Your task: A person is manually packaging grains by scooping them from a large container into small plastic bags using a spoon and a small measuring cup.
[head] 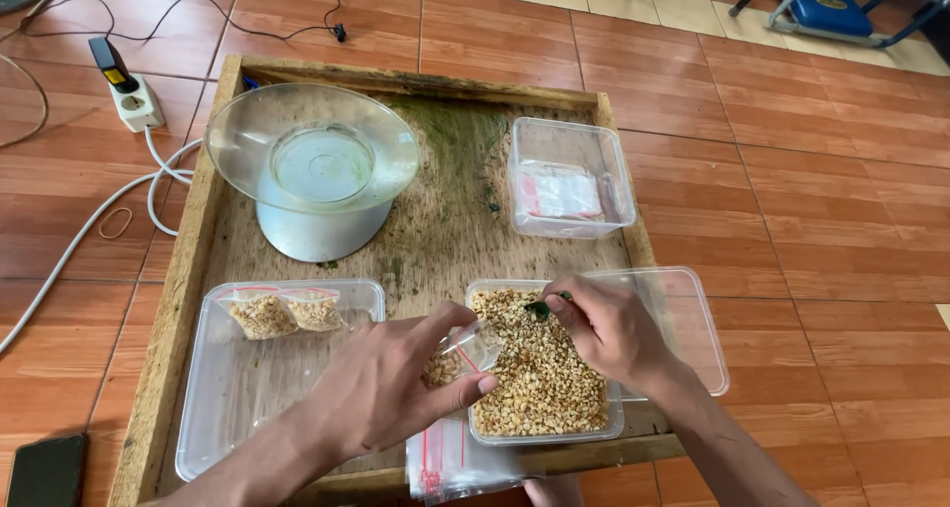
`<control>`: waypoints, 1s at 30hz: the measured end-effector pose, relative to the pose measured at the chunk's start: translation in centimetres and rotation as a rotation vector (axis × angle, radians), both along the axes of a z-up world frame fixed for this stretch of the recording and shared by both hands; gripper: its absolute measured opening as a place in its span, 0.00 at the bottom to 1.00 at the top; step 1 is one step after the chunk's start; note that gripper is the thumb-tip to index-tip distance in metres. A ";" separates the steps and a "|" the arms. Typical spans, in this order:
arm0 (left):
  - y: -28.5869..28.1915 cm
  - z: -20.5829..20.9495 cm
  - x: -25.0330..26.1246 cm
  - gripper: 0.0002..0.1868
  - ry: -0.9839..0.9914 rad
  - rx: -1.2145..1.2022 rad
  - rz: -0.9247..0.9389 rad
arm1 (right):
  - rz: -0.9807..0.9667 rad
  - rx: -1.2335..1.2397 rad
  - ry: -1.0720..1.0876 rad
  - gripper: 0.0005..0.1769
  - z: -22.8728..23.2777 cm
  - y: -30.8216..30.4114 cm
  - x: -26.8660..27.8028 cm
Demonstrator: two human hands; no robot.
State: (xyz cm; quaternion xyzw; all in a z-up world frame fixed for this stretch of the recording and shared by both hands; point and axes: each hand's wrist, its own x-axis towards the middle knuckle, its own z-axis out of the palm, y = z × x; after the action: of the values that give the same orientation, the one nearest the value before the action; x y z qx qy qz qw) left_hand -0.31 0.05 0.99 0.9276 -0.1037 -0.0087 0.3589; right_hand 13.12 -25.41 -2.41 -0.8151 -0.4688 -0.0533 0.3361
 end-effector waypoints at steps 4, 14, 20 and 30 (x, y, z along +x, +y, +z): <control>0.0 0.1 0.1 0.34 0.005 -0.016 -0.003 | -0.002 -0.021 -0.036 0.03 0.5 0.4 -0.2; 0.1 0.3 0.0 0.35 0.024 -0.051 -0.040 | -0.038 0.122 -0.114 0.08 -1.5 -0.9 1.2; 0.1 0.7 -0.2 0.32 0.013 -0.047 -0.042 | 0.084 0.054 -0.132 0.06 -2.1 -0.5 0.6; 0.3 0.4 -0.3 0.34 0.000 -0.028 -0.054 | 0.107 -0.021 -0.511 0.05 -2.9 -1.4 1.9</control>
State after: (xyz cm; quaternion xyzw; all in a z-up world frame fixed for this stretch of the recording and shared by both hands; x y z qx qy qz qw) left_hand -0.56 0.37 1.36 0.9193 -0.1287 -0.0168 0.3715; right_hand 15.01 -26.81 -5.29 -0.7528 -0.5813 -0.2348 0.2006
